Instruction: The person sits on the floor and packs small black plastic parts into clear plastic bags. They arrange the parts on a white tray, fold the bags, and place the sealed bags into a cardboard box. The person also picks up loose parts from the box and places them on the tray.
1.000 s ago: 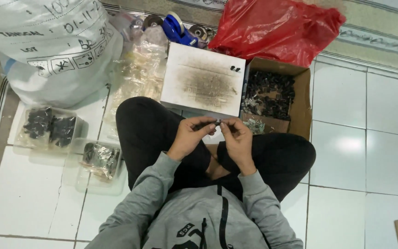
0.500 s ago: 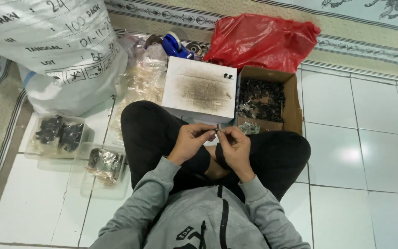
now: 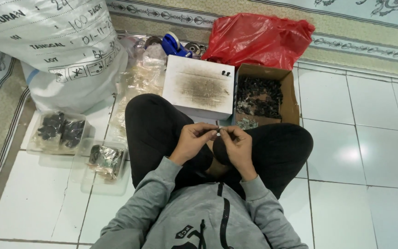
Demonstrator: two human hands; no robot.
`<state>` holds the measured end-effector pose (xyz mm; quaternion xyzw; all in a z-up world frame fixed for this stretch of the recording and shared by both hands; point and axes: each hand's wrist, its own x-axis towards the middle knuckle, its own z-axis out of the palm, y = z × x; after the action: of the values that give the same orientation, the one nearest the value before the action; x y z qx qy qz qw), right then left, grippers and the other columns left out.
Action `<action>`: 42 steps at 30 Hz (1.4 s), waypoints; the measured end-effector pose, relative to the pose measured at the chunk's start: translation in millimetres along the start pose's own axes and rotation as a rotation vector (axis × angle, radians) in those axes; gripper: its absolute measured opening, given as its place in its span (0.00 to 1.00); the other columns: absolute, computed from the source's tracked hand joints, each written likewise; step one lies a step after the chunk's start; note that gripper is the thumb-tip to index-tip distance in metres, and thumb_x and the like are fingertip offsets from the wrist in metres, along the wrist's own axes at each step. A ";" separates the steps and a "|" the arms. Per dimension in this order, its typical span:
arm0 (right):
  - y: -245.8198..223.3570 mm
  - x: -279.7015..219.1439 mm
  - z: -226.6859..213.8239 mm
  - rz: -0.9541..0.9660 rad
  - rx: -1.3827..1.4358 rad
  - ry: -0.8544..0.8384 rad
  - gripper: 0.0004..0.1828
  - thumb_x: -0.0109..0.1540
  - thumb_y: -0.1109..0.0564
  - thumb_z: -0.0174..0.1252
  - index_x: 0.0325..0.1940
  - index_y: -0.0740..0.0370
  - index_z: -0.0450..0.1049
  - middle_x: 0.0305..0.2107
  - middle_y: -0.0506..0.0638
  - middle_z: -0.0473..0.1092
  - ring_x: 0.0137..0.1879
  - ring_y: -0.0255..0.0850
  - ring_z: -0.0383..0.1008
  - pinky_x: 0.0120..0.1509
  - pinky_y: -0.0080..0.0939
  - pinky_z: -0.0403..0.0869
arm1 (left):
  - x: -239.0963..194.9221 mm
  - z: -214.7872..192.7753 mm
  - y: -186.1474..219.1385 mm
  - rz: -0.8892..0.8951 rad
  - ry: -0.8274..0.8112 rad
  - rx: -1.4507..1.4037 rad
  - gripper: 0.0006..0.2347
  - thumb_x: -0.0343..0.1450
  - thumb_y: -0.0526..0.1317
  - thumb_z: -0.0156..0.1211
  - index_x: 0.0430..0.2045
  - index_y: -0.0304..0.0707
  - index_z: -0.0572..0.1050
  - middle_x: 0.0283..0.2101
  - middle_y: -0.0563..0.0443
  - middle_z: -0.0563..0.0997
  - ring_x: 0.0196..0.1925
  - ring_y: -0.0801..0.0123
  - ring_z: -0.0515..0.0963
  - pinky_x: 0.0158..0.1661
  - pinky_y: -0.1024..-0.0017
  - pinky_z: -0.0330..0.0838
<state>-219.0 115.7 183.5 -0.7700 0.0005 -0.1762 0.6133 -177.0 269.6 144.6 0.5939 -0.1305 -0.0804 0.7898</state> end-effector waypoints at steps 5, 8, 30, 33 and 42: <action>4.8 -6.3 3.2 -0.048 -0.066 0.064 0.04 0.63 0.66 0.65 0.32 0.67 0.81 0.24 0.54 0.74 0.35 0.36 0.73 0.40 0.38 0.71 | 4.2 3.4 -12.6 -0.006 0.004 -0.007 0.08 0.68 0.27 0.67 0.40 0.30 0.84 0.30 0.42 0.86 0.33 0.70 0.83 0.36 0.71 0.82; 14.2 -1.6 5.0 -0.021 -0.049 0.053 0.04 0.63 0.66 0.64 0.34 0.66 0.81 0.24 0.53 0.74 0.36 0.35 0.72 0.41 0.37 0.71 | 10.8 2.1 -16.1 -0.005 0.019 -0.013 0.08 0.68 0.27 0.66 0.39 0.30 0.84 0.31 0.41 0.86 0.33 0.69 0.84 0.36 0.71 0.82; 198.9 268.9 10.8 -0.387 -1.061 -0.374 0.05 0.59 0.53 0.67 0.38 0.51 0.79 0.35 0.49 0.69 0.45 0.54 0.73 0.47 0.52 0.70 | 185.5 -41.0 -66.9 -0.229 -0.084 0.632 0.20 0.71 0.32 0.55 0.59 0.19 0.70 0.50 0.21 0.80 0.55 0.37 0.81 0.53 0.48 0.76; 214.0 290.1 18.1 -0.429 -1.087 -0.399 0.06 0.57 0.54 0.69 0.35 0.52 0.79 0.35 0.50 0.69 0.44 0.53 0.73 0.48 0.51 0.70 | 189.5 -40.9 -100.7 -0.226 -0.095 0.664 0.17 0.72 0.33 0.55 0.56 0.24 0.74 0.46 0.28 0.83 0.53 0.42 0.83 0.52 0.52 0.77; 231.7 294.0 21.9 -0.335 -1.094 -0.461 0.06 0.60 0.50 0.66 0.38 0.49 0.78 0.39 0.50 0.69 0.48 0.54 0.72 0.50 0.50 0.68 | 194.1 -45.7 -70.8 -0.320 -0.102 0.549 0.18 0.71 0.32 0.53 0.57 0.23 0.73 0.48 0.25 0.81 0.53 0.38 0.82 0.51 0.49 0.77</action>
<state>112.6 15.1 40.3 -0.9809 -0.1628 -0.0732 0.0776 23.8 236.9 86.3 0.7931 -0.0918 -0.1949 0.5697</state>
